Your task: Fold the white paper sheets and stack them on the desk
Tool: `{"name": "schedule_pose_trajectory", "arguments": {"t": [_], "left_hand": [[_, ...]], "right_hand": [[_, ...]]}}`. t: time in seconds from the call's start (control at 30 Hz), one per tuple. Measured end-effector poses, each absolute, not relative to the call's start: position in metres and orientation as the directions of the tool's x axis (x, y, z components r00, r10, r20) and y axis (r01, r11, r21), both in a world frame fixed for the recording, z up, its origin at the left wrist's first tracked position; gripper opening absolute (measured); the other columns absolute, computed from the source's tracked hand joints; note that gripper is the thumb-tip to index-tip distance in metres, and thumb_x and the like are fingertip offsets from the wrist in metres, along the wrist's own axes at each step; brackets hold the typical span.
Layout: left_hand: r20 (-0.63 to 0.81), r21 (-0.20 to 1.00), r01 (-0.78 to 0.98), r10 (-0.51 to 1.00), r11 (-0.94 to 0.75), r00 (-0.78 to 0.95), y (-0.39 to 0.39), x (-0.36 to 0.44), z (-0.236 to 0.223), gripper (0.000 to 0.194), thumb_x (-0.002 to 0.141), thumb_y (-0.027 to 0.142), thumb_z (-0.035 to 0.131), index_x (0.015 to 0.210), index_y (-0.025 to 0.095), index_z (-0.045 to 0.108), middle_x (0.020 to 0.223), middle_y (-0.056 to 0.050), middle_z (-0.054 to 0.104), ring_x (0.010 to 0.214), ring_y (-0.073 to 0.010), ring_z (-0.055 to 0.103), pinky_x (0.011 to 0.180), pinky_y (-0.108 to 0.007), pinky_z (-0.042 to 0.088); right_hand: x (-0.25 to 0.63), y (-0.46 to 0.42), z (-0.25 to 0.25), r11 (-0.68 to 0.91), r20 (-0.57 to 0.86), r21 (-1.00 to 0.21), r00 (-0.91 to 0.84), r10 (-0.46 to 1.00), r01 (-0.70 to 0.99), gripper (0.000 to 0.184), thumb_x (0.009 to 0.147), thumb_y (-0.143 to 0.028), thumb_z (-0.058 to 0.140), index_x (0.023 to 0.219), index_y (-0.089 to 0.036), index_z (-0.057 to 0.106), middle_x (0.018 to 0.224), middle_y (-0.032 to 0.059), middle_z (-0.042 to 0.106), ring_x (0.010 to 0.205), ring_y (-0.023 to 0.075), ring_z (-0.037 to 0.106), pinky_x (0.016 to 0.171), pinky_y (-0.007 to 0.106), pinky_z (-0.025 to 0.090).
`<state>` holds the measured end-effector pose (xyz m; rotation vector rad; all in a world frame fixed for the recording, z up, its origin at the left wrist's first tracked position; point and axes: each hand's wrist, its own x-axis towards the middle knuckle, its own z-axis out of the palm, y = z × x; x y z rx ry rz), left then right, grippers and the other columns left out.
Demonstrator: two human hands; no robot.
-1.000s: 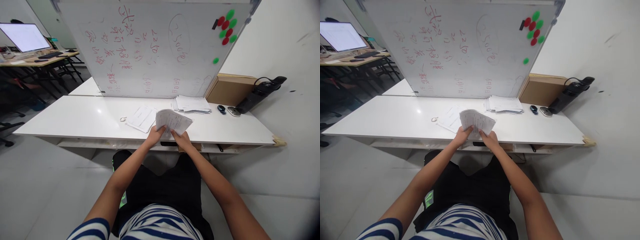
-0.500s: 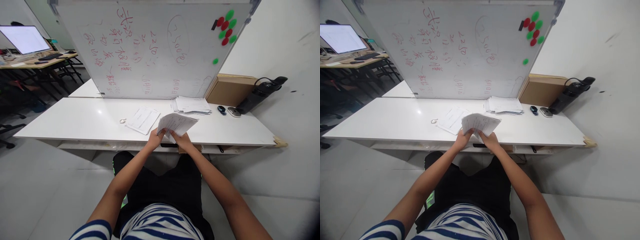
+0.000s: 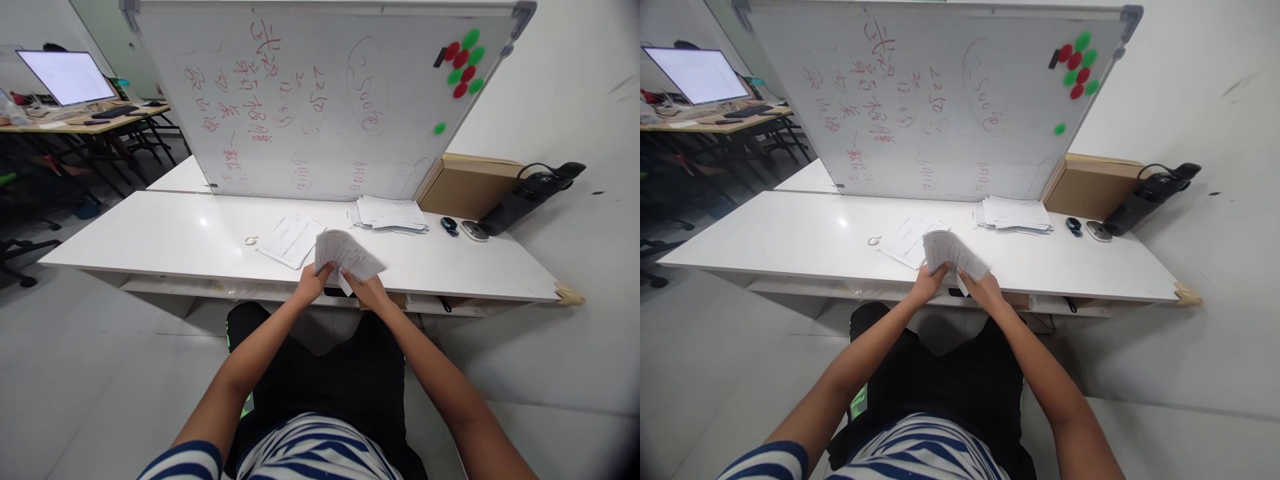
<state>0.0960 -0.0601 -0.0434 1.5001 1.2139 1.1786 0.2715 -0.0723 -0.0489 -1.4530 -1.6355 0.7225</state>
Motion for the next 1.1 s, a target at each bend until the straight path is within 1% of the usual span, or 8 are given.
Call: {"name": "schedule_pose_trajectory", "arguments": {"t": [0.17, 0.4, 0.5, 0.6, 0.8, 0.87, 0.97, 1.1], "left_hand": [[0.175, 0.966, 0.177, 0.98, -0.19, 0.1, -0.066, 0.095, -0.038, 0.042, 0.084, 0.051, 0.055, 0.1, 0.014, 0.069, 0.1, -0.008, 0.07, 0.099, -0.026, 0.062, 0.086, -0.036, 0.048], [-0.012, 0.955, 0.282, 0.933, -0.096, 0.361, -0.079, 0.083, -0.013, 0.042, 0.075, 0.054, 0.065, 0.095, 0.017, 0.073, 0.095, -0.01, 0.073, 0.091, -0.0294, 0.067, 0.074, -0.035, 0.052], [-0.158, 0.951, 0.308, 0.827, -0.02, 0.54, -0.084, 0.079, 0.0, 0.042, 0.066, 0.052, 0.073, 0.09, 0.018, 0.075, 0.086, -0.008, 0.074, 0.077, -0.0278, 0.069, 0.062, -0.032, 0.052], [-0.293, 0.932, 0.357, 0.718, 0.066, 0.631, -0.083, 0.078, 0.008, 0.04, 0.06, 0.048, 0.077, 0.089, 0.02, 0.075, 0.081, -0.006, 0.074, 0.071, -0.0254, 0.069, 0.059, -0.03, 0.052], [-0.396, 0.889, 0.452, 0.612, 0.07, 0.685, -0.074, 0.091, 0.005, 0.04, 0.057, 0.047, 0.079, 0.087, 0.02, 0.074, 0.083, -0.006, 0.074, 0.071, -0.0245, 0.069, 0.058, -0.029, 0.051], [-0.339, 0.89, 0.456, 0.632, -0.024, 0.697, -0.072, 0.098, 0.005, 0.036, 0.062, 0.05, 0.075, 0.082, 0.021, 0.074, 0.079, -0.005, 0.073, 0.067, -0.0229, 0.068, 0.057, -0.028, 0.049], [-0.02, 0.865, 0.416, 0.808, -0.282, 0.588, -0.061, 0.109, 0.01, 0.033, 0.075, 0.054, 0.062, 0.078, 0.023, 0.073, 0.077, -0.003, 0.072, 0.068, -0.0211, 0.065, 0.062, -0.028, 0.047], [0.251, 0.724, 0.518, 0.874, -0.455, 0.417, -0.023, 0.123, 0.012, 0.04, 0.089, 0.052, 0.044, 0.101, 0.023, 0.069, 0.099, -0.006, 0.07, 0.092, -0.0244, 0.062, 0.081, -0.032, 0.045]], "right_hand": [[0.275, -0.079, -0.032, 0.193, 0.233, -0.832, 0.011, 0.972, 0.519, 0.041, 0.083, -0.049, 0.058, 0.115, -0.025, 0.065, 0.116, 0.0051, 0.067, 0.113, 0.0293, 0.058, 0.097, 0.045, 0.044], [0.317, -0.095, -0.008, 0.155, 0.185, -0.971, 0.168, 0.968, 0.18, 0.041, 0.075, -0.051, 0.067, 0.098, -0.017, 0.071, 0.103, 0.0083, 0.071, 0.1, 0.0293, 0.064, 0.087, 0.044, 0.051], [0.343, -0.109, -0.018, 0.005, 0.014, -0.998, 0.134, 0.991, 0.069, 0.036, 0.066, -0.047, 0.076, 0.087, -0.017, 0.072, 0.087, 0.0075, 0.073, 0.08, 0.0254, 0.067, 0.068, 0.036, 0.055], [0.356, -0.131, -0.033, -0.192, -0.19, -0.98, -0.041, 0.981, -0.053, 0.034, 0.065, -0.046, 0.077, 0.076, -0.014, 0.07, 0.064, 0.0054, 0.068, 0.051, 0.0166, 0.06, 0.044, 0.026, 0.044], [0.35, -0.174, -0.059, -0.367, -0.338, -0.925, -0.232, 0.912, -0.099, 0.035, 0.073, -0.046, 0.071, 0.066, -0.012, 0.066, 0.05, 0.0044, 0.061, 0.046, 0.0135, 0.056, 0.041, 0.022, 0.036], [0.348, -0.184, -0.068, -0.365, -0.34, -0.919, -0.17, 0.925, -0.146, 0.035, 0.074, -0.046, 0.071, 0.066, -0.012, 0.066, 0.049, 0.0043, 0.06, 0.045, 0.0131, 0.054, 0.042, 0.023, 0.037], [0.345, -0.194, -0.079, -0.325, -0.343, -0.907, 0.023, 0.939, -0.268, 0.032, 0.07, -0.044, 0.074, 0.071, -0.013, 0.067, 0.052, 0.0036, 0.061, 0.044, 0.0131, 0.054, 0.042, 0.024, 0.039], [0.342, -0.195, -0.082, -0.218, -0.356, -0.879, 0.278, 0.892, -0.424, 0.027, 0.065, -0.037, 0.078, 0.073, -0.015, 0.064, 0.055, 0.0026, 0.063, 0.049, 0.0159, 0.06, 0.042, 0.025, 0.043]]}}
